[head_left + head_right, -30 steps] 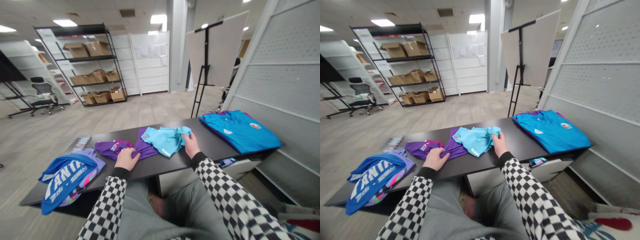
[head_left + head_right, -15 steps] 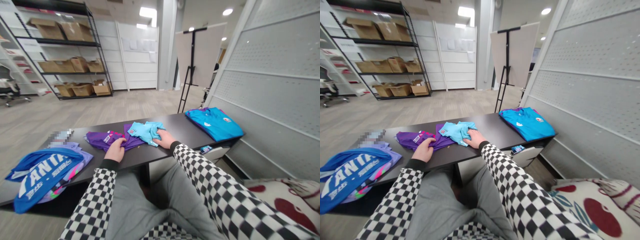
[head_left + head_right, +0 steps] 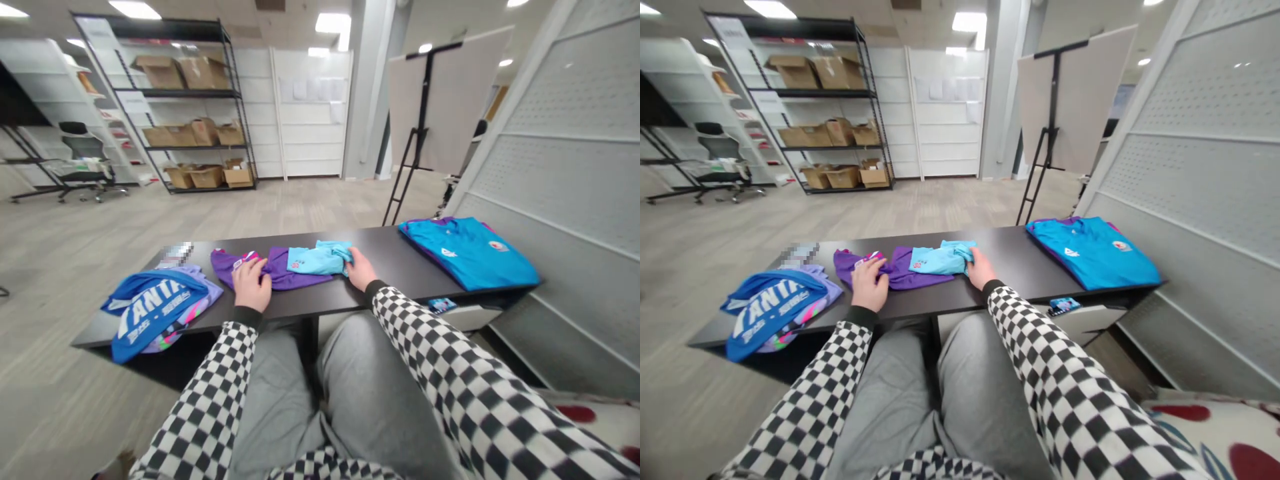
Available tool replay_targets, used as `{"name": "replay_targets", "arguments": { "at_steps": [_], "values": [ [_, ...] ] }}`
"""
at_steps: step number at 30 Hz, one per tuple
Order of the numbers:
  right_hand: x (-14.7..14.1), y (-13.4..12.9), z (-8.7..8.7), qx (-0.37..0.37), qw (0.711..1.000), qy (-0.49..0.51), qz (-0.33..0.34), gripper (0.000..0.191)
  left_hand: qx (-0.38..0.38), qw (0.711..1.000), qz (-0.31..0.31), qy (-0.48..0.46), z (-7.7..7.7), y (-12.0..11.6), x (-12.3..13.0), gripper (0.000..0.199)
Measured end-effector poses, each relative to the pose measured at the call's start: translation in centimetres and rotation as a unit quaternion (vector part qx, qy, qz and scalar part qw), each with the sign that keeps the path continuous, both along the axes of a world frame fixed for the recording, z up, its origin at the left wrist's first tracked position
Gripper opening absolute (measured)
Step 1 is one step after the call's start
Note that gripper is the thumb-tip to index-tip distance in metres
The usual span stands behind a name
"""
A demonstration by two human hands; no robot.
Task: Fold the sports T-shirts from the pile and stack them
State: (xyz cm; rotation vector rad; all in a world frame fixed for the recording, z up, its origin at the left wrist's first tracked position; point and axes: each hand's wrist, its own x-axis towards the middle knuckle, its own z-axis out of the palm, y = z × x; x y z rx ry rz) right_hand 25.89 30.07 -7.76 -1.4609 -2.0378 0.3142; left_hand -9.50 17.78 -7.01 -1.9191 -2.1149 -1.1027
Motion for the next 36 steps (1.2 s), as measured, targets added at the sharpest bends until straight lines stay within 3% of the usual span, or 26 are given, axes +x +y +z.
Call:
{"name": "replay_targets", "arguments": {
  "at_steps": [3,4,6,8,12,15,17,19,22,24,26,28,31,34,36],
  "values": [
    [-0.4,-1.3,0.4,0.020,0.997,-0.061,-0.031,0.049,-0.093,0.991,-0.078,0.061,-0.5,0.1,1.9,0.062],
    [-0.5,-1.7,0.6,0.020,0.995,-0.085,-0.047,0.047,-0.114,0.987,-0.087,0.071,-0.6,0.2,2.2,0.059],
    [-0.5,-2.3,1.1,0.004,0.991,-0.112,-0.075,0.042,-0.120,0.988,-0.077,0.060,-0.7,0.5,2.3,0.035],
    [-0.3,-2.5,1.5,-0.020,0.989,-0.111,-0.097,0.037,-0.092,0.994,-0.058,0.031,-0.5,0.7,1.9,0.015],
    [0.4,-2.2,1.7,-0.040,0.987,-0.070,-0.137,0.038,-0.039,0.999,-0.009,0.012,-0.5,0.2,1.1,0.024],
    [0.9,-1.5,0.9,-0.020,0.991,-0.036,-0.129,0.041,0.081,0.995,0.019,-0.062,-1.1,-0.2,1.0,0.020],
    [1.3,-1.0,0.3,-0.006,0.993,-0.027,-0.119,0.043,0.174,0.973,0.001,-0.149,-1.1,-0.3,0.5,0.029],
    [1.6,-0.5,-0.4,0.006,0.993,-0.027,-0.116,0.047,0.226,0.949,-0.010,-0.219,0.1,-0.6,-1.0,0.027],
    [2.1,0.1,-1.1,0.026,0.993,-0.027,-0.109,0.052,0.293,0.921,0.045,-0.251,3.8,-1.9,-6.2,0.017],
    [2.3,0.5,-1.5,0.036,0.993,-0.023,-0.106,0.052,0.347,0.908,0.116,-0.203,6.3,-3.6,-10.7,0.014],
    [2.5,0.8,-1.8,0.037,0.993,-0.019,-0.107,0.051,0.336,0.917,0.185,-0.107,7.4,-5.3,-14.9,0.014],
    [2.8,1.3,-2.2,0.029,0.993,-0.017,-0.109,0.050,0.221,0.953,0.207,-0.009,6.4,-6.7,-17.5,0.019],
    [3.2,1.9,-2.8,0.017,0.993,-0.010,-0.114,0.047,0.026,0.978,0.188,0.085,2.6,-7.8,-18.5,0.040],
    [3.7,2.2,-3.5,0.023,0.993,0.007,-0.119,0.041,-0.031,0.972,0.194,0.131,-0.8,-8.2,-17.9,0.052],
    [4.0,2.3,-3.8,0.024,0.993,0.011,-0.119,0.039,-0.024,0.969,0.201,0.141,-1.8,-8.3,-17.8,0.050]
  ]
}}
